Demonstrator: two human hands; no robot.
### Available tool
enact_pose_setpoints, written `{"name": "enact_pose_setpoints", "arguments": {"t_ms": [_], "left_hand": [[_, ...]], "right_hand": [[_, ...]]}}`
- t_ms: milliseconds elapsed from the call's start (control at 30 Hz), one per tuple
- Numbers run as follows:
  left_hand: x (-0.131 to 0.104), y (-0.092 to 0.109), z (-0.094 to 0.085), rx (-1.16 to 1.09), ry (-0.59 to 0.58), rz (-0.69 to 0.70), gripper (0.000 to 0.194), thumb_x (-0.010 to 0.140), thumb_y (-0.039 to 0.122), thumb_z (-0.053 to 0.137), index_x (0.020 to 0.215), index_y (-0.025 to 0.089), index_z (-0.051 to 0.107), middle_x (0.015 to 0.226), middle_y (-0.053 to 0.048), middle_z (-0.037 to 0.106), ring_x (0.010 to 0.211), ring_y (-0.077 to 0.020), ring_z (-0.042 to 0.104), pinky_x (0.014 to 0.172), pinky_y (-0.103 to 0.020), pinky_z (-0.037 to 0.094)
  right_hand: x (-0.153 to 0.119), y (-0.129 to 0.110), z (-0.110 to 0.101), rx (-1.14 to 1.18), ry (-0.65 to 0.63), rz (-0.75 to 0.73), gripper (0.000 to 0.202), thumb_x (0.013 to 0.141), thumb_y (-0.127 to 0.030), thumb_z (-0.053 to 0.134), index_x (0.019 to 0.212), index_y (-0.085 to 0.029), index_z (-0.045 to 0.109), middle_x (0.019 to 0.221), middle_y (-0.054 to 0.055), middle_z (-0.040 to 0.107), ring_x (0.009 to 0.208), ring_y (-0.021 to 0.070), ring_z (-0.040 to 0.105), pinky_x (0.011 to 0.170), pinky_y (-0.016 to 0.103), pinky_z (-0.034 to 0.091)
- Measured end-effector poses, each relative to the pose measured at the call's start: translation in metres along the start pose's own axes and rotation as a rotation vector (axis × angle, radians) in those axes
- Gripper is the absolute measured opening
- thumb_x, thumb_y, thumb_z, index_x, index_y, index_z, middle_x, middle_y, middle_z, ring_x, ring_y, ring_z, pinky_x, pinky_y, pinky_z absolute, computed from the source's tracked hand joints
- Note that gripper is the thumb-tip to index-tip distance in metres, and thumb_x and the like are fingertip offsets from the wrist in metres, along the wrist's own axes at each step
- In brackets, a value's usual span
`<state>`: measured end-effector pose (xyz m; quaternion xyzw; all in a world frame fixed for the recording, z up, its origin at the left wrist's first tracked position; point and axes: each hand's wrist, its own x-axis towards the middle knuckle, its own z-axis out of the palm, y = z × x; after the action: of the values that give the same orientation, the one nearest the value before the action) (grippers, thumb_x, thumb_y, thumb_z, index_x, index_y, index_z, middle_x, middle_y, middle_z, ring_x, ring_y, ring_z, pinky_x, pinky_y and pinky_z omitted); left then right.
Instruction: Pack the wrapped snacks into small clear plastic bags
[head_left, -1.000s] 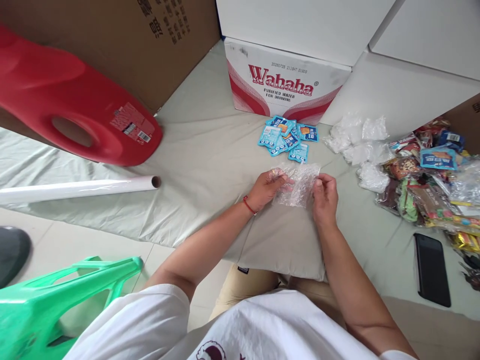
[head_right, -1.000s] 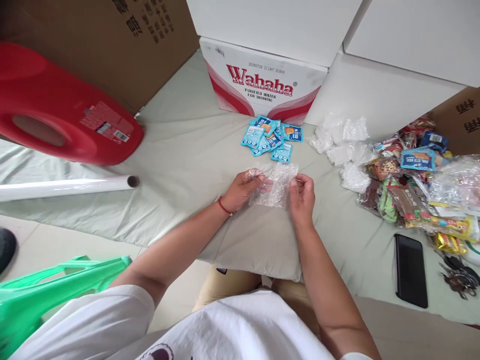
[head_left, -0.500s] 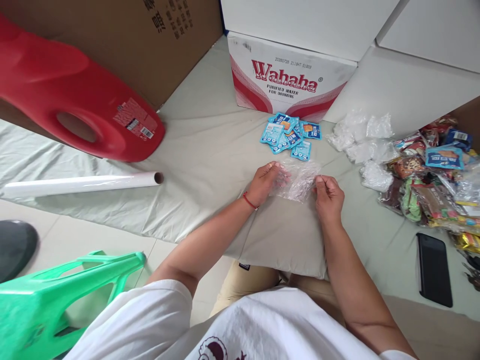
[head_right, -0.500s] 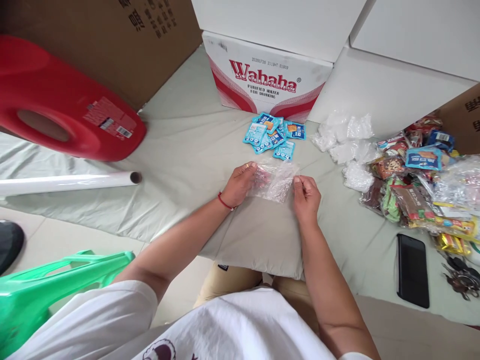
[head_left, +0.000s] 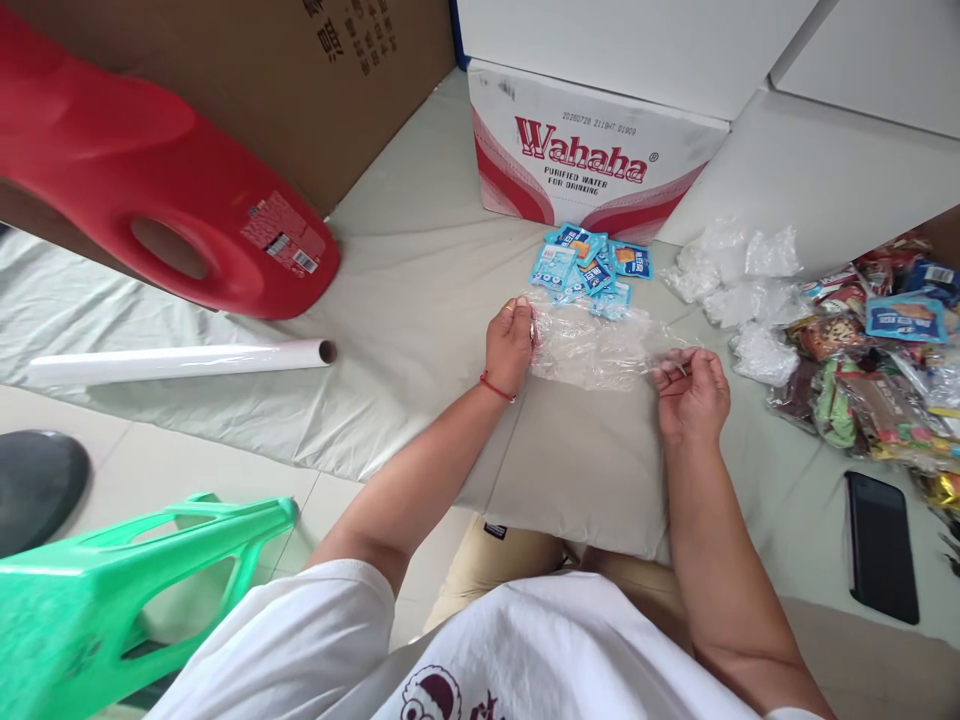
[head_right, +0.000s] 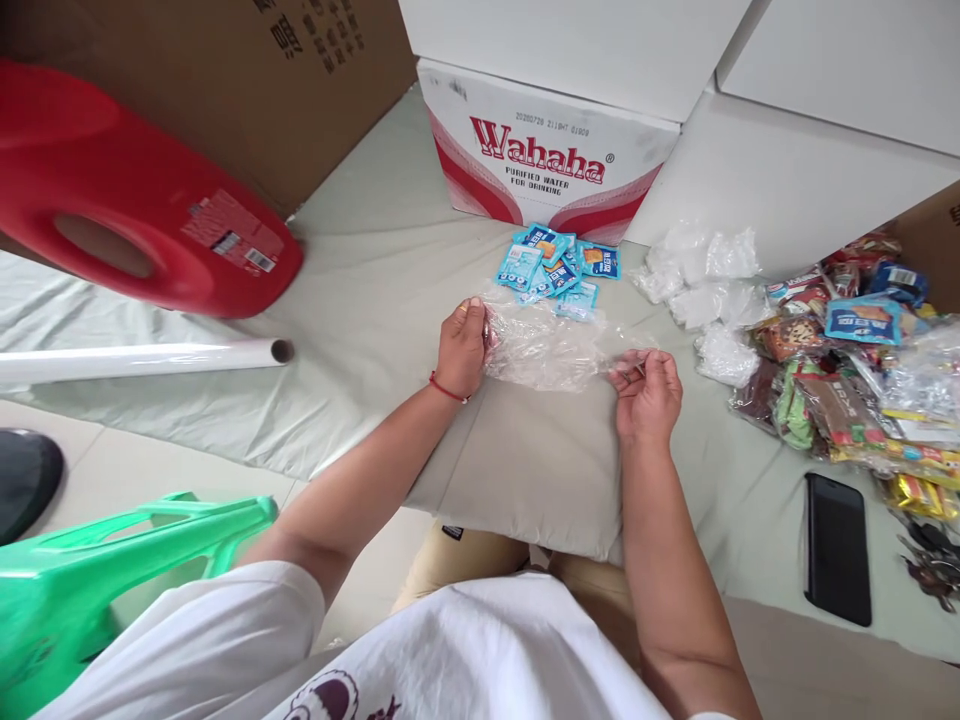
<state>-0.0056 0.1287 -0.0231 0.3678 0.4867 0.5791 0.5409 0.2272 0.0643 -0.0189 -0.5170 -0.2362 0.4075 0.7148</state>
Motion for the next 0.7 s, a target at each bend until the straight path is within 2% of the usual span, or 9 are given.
{"name": "enact_pose_setpoints", "arguments": {"t_ms": [67, 167, 367, 467, 567, 633, 700], "left_hand": [[0.001, 0.000, -0.001, 0.015, 0.012, 0.027, 0.060, 0.090, 0.081, 0.055, 0.078, 0.022, 0.053, 0.050, 0.006, 0.044, 0.041, -0.0090, 0.035, 0.044, -0.028, 0.024], [0.002, 0.001, -0.004, 0.042, 0.025, 0.058, 0.061, 0.089, 0.082, 0.055, 0.077, 0.023, 0.053, 0.049, 0.007, 0.043, 0.041, -0.0090, 0.035, 0.045, -0.028, 0.025], [0.008, 0.004, -0.009, 0.069, 0.071, 0.012, 0.057, 0.091, 0.075, 0.061, 0.071, 0.022, 0.052, 0.049, 0.006, 0.042, 0.043, -0.0087, 0.037, 0.045, -0.027, 0.025], [0.012, 0.006, -0.011, 0.078, 0.098, 0.009, 0.056, 0.091, 0.069, 0.064, 0.066, 0.021, 0.051, 0.050, 0.006, 0.042, 0.044, -0.0083, 0.036, 0.046, -0.026, 0.026], [0.017, 0.004, -0.013, 0.064, 0.104, -0.024, 0.052, 0.095, 0.062, 0.063, 0.067, 0.021, 0.050, 0.052, 0.007, 0.042, 0.046, -0.0087, 0.035, 0.048, -0.025, 0.028], [0.021, 0.002, -0.015, 0.066, 0.123, -0.036, 0.044, 0.098, 0.055, 0.062, 0.073, 0.021, 0.050, 0.057, 0.006, 0.044, 0.050, -0.0094, 0.038, 0.051, -0.024, 0.031], [0.022, 0.002, -0.017, 0.127, 0.198, 0.025, 0.033, 0.096, 0.045, 0.068, 0.081, 0.021, 0.051, 0.069, 0.005, 0.049, 0.059, -0.0100, 0.045, 0.059, -0.023, 0.038]], "right_hand": [[0.003, 0.001, -0.004, -0.046, 0.041, -0.037, 0.046, 0.071, -0.055, 0.088, 0.082, -0.022, 0.059, 0.070, -0.005, 0.060, 0.053, 0.0066, 0.048, 0.044, 0.018, 0.039], [0.007, 0.002, -0.009, -0.126, 0.077, -0.109, 0.042, 0.076, -0.055, 0.085, 0.082, -0.021, 0.062, 0.064, -0.006, 0.054, 0.048, 0.0053, 0.036, 0.039, 0.019, 0.024], [0.012, 0.001, -0.016, -0.229, 0.094, -0.185, 0.040, 0.080, -0.056, 0.081, 0.082, -0.020, 0.064, 0.060, -0.007, 0.048, 0.047, 0.0060, 0.029, 0.041, 0.023, 0.017], [0.015, -0.003, -0.018, -0.212, 0.105, -0.179, 0.041, 0.075, -0.054, 0.086, 0.080, -0.019, 0.065, 0.063, -0.005, 0.053, 0.051, 0.0065, 0.036, 0.043, 0.022, 0.022], [0.013, -0.011, -0.018, -0.154, 0.060, -0.207, 0.039, 0.072, -0.050, 0.089, 0.079, -0.019, 0.065, 0.076, -0.003, 0.062, 0.065, 0.0082, 0.052, 0.054, 0.021, 0.040], [0.004, -0.019, -0.018, -0.130, 0.000, -0.259, 0.037, 0.075, -0.050, 0.087, 0.079, -0.020, 0.064, 0.080, -0.002, 0.066, 0.074, 0.0110, 0.060, 0.064, 0.023, 0.048], [-0.011, -0.028, -0.018, -0.173, -0.043, -0.312, 0.036, 0.082, -0.052, 0.081, 0.080, -0.020, 0.064, 0.081, 0.000, 0.068, 0.074, 0.0127, 0.064, 0.061, 0.024, 0.047]]}}
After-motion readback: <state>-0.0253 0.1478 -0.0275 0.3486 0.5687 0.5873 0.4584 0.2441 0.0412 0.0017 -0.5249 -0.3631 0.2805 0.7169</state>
